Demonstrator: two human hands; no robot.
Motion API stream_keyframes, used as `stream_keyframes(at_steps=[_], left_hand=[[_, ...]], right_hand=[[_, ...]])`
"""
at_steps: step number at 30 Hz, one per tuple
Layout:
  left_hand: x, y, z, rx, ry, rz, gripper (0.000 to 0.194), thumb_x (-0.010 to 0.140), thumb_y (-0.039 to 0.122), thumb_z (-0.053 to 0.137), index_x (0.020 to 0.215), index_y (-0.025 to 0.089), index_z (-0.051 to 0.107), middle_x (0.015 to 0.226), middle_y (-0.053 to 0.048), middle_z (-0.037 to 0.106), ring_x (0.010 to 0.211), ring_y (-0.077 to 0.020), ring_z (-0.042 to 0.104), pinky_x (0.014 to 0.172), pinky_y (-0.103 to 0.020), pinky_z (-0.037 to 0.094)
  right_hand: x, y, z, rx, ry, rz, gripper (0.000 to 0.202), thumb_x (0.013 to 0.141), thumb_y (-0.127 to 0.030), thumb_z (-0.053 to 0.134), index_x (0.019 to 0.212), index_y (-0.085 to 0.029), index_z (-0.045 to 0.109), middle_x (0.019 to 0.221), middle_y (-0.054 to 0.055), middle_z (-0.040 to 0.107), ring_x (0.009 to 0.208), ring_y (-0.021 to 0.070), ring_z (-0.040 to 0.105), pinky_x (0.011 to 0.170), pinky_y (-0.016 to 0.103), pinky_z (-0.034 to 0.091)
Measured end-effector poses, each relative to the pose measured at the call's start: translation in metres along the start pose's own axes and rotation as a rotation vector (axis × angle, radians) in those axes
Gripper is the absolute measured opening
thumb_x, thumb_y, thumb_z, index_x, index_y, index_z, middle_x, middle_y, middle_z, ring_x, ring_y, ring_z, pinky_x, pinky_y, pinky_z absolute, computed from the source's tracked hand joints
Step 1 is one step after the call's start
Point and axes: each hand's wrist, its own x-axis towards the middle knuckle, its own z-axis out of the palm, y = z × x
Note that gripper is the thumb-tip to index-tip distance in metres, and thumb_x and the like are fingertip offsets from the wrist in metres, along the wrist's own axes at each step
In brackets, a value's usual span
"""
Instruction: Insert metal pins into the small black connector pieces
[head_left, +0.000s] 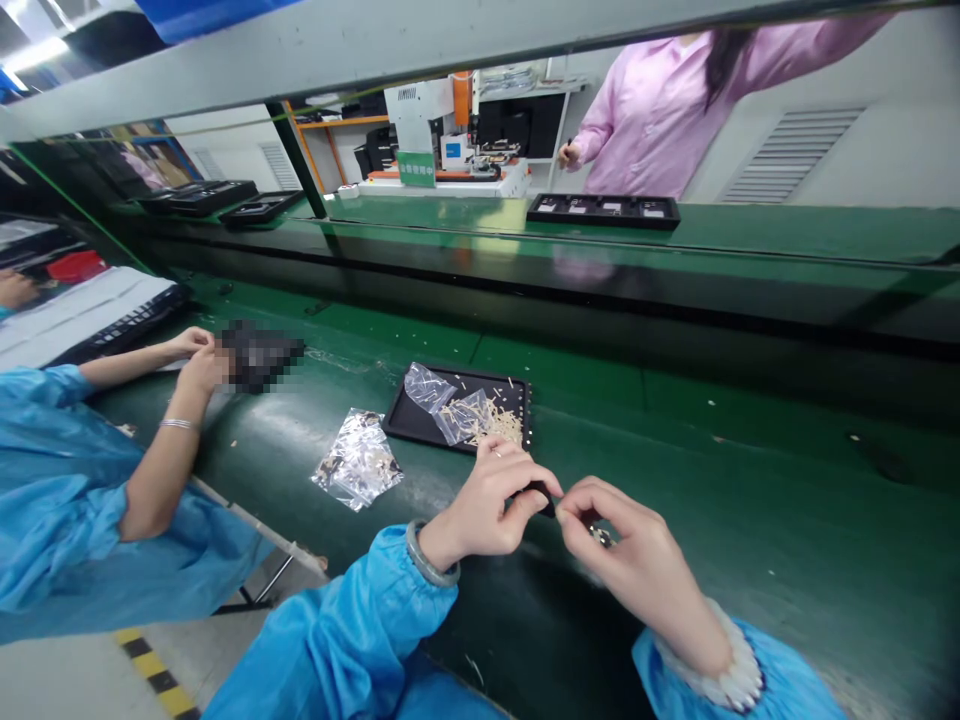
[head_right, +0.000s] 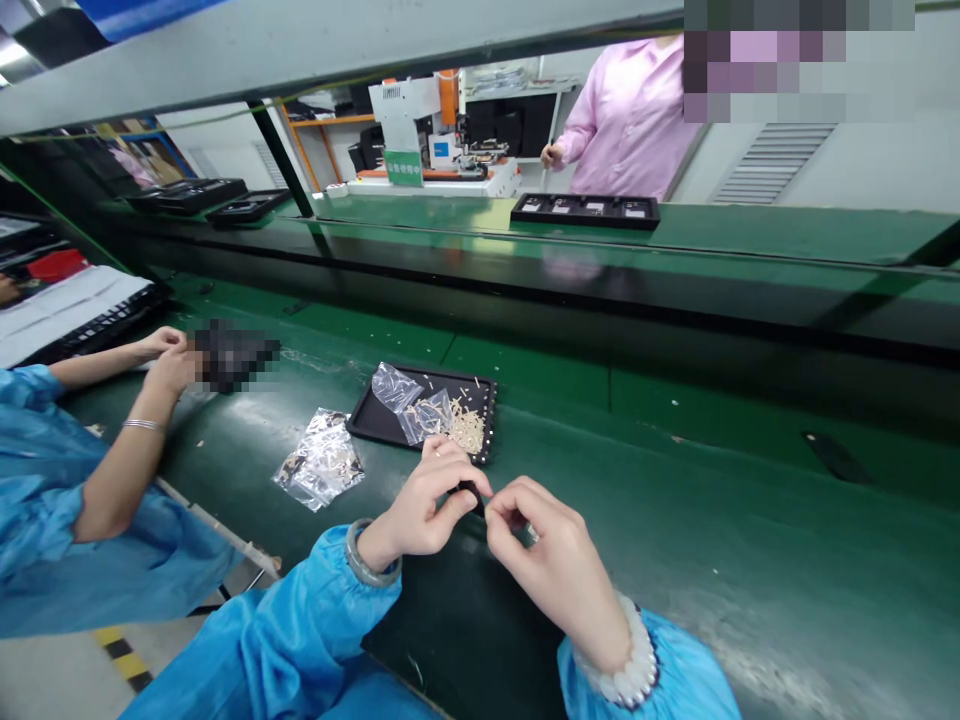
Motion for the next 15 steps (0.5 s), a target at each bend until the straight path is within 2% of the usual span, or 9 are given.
stream_keyframes(at_steps=[8, 15], left_hand=[[-0.0015, -0.0008, 0.0049, -0.132, 0.039, -0.073, 0.015, 0.086, 0.024, 0.043, 0.081, 0.018, 0.056, 0.073, -0.001, 0.057, 0.074, -0.0151, 0.05, 0.084, -0.034, 0.033], [-0.0013, -0.0009, 0.0046, -0.117, 0.044, -0.095, 0.017, 0.087, 0.026, 0.042, 0.081, 0.018, 0.056, 0.073, -0.002, 0.058, 0.074, -0.016, 0.05, 0.083, -0.035, 0.034]], right_hand=[[0.0057, -0.0053, -0.0035, 0.156, -0.043, 0.135, 0.021, 0.084, -0.031, 0.05, 0.067, -0.019, 0.054, 0.063, -0.001, 0.052, 0.057, 0.0125, 0.049, 0.053, 0.023, 0.04], [0.0069, -0.008, -0.0056, 0.2, -0.037, 0.143, 0.022, 0.083, -0.034, 0.052, 0.068, -0.018, 0.056, 0.063, 0.0, 0.053, 0.056, 0.0126, 0.049, 0.052, 0.023, 0.041]])
